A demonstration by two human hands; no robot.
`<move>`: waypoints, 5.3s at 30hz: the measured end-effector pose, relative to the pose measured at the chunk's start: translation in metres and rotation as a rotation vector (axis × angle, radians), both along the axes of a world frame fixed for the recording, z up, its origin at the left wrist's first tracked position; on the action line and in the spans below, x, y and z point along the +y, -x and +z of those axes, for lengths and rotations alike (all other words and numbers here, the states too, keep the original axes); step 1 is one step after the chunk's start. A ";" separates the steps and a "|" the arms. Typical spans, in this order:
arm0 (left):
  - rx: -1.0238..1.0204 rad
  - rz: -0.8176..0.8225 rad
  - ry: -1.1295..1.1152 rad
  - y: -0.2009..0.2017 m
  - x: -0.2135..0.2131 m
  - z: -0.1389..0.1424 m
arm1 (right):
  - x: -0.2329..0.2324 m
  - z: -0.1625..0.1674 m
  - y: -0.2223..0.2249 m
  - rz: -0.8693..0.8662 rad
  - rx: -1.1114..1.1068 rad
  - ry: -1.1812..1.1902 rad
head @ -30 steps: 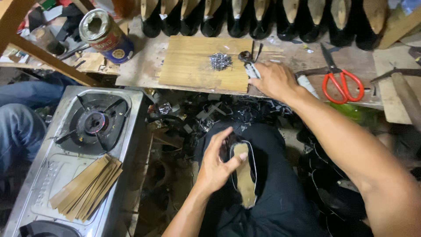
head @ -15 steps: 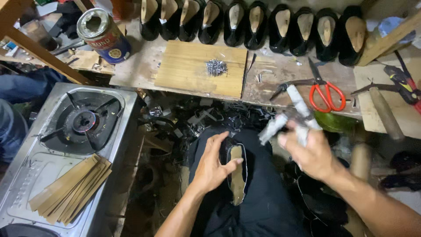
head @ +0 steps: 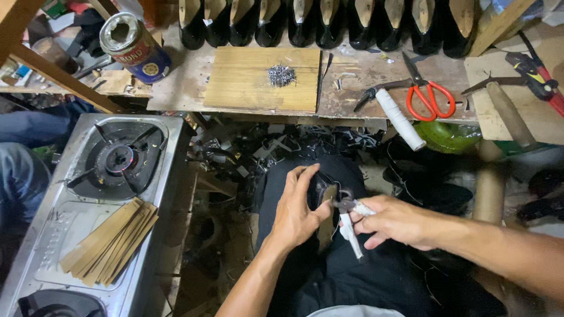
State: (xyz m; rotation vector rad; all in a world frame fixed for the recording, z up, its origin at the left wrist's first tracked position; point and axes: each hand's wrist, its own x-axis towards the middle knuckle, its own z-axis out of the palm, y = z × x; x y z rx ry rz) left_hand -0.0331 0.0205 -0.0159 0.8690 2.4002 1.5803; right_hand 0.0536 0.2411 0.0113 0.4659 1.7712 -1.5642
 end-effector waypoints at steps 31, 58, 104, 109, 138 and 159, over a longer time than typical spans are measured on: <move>-0.069 0.051 -0.138 0.017 -0.025 -0.026 | -0.039 0.088 0.226 0.106 0.817 -1.021; 0.070 -0.001 0.014 -0.031 0.005 0.003 | 0.009 0.044 -0.001 0.172 -0.067 -0.198; -0.019 0.140 0.093 0.006 0.010 -0.022 | -0.078 -0.071 0.001 -0.475 0.667 -0.341; 0.023 0.099 0.019 0.014 0.000 -0.035 | -0.036 -0.054 0.004 -0.237 0.440 -0.172; -0.089 -0.023 0.020 -0.038 -0.008 0.004 | -0.013 -0.006 -0.034 -0.368 -0.144 0.230; -0.015 -0.035 0.117 -0.057 -0.008 0.013 | -0.006 -0.017 -0.059 -0.107 0.161 -0.173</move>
